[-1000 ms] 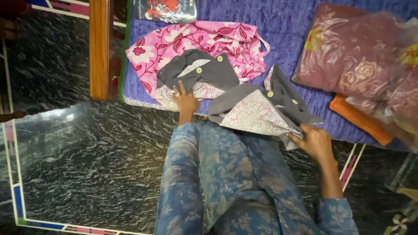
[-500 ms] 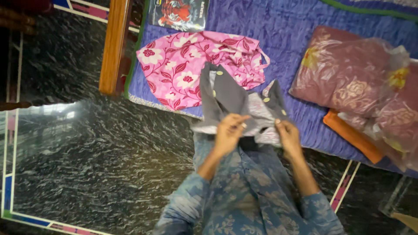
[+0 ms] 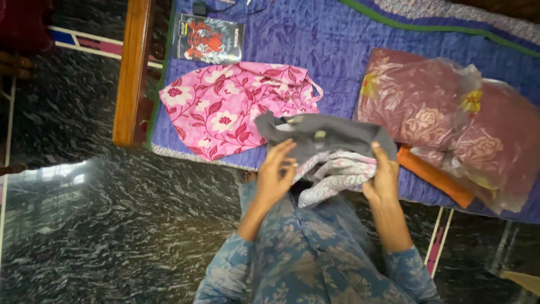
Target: The person folds clothes, bags, and pillowcases on a bed, placing some items into bags and buttoning a gray pillowcase cover.
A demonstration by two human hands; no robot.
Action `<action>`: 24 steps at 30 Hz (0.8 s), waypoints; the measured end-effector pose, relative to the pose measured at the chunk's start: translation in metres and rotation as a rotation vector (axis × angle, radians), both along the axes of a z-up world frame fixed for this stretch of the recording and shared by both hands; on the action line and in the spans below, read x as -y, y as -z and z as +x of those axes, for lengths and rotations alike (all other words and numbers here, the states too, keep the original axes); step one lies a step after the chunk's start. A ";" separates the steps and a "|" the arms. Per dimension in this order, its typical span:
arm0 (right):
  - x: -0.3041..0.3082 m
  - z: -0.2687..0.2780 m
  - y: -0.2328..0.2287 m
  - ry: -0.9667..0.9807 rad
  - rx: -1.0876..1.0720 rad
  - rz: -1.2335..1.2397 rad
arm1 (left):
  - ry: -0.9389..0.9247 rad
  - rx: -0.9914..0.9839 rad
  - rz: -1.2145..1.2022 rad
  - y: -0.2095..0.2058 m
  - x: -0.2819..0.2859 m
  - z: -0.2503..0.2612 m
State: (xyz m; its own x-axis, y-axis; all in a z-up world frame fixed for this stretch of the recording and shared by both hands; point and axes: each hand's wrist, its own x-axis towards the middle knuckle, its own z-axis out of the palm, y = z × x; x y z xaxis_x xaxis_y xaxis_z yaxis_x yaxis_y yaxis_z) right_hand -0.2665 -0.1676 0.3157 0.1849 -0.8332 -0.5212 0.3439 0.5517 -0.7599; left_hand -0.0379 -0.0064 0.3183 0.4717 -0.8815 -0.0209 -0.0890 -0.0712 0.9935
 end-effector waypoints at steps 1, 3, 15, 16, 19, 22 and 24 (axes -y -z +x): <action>0.002 0.007 -0.008 0.002 0.005 -0.009 | 0.002 0.005 -0.009 0.002 0.000 0.005; -0.002 0.023 -0.025 -0.191 -0.045 -0.221 | -0.089 0.042 0.053 0.006 -0.004 0.011; 0.327 0.127 -0.071 0.014 0.100 -0.649 | -0.301 0.169 0.277 0.031 -0.005 0.014; 0.364 0.142 -0.071 0.022 0.082 -0.676 | -0.307 0.171 0.274 0.033 -0.001 0.013; 0.443 0.165 -0.064 -0.021 -0.022 -0.759 | -0.399 -0.012 0.220 0.038 0.008 0.001; 0.470 0.150 -0.036 -0.116 -0.161 -0.841 | -0.444 -0.145 0.138 0.042 0.017 -0.012; 0.475 0.136 -0.015 -0.171 -0.272 -0.887 | -0.443 -0.138 0.170 0.039 0.023 -0.016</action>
State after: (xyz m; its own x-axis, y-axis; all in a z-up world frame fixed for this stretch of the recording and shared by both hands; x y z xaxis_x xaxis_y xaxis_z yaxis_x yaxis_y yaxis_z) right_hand -0.1301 -0.6424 0.3302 0.3068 -0.9192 0.2469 0.0612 -0.2399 -0.9689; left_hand -0.0542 -0.0291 0.2791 0.7829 -0.5758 -0.2357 0.1179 -0.2348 0.9649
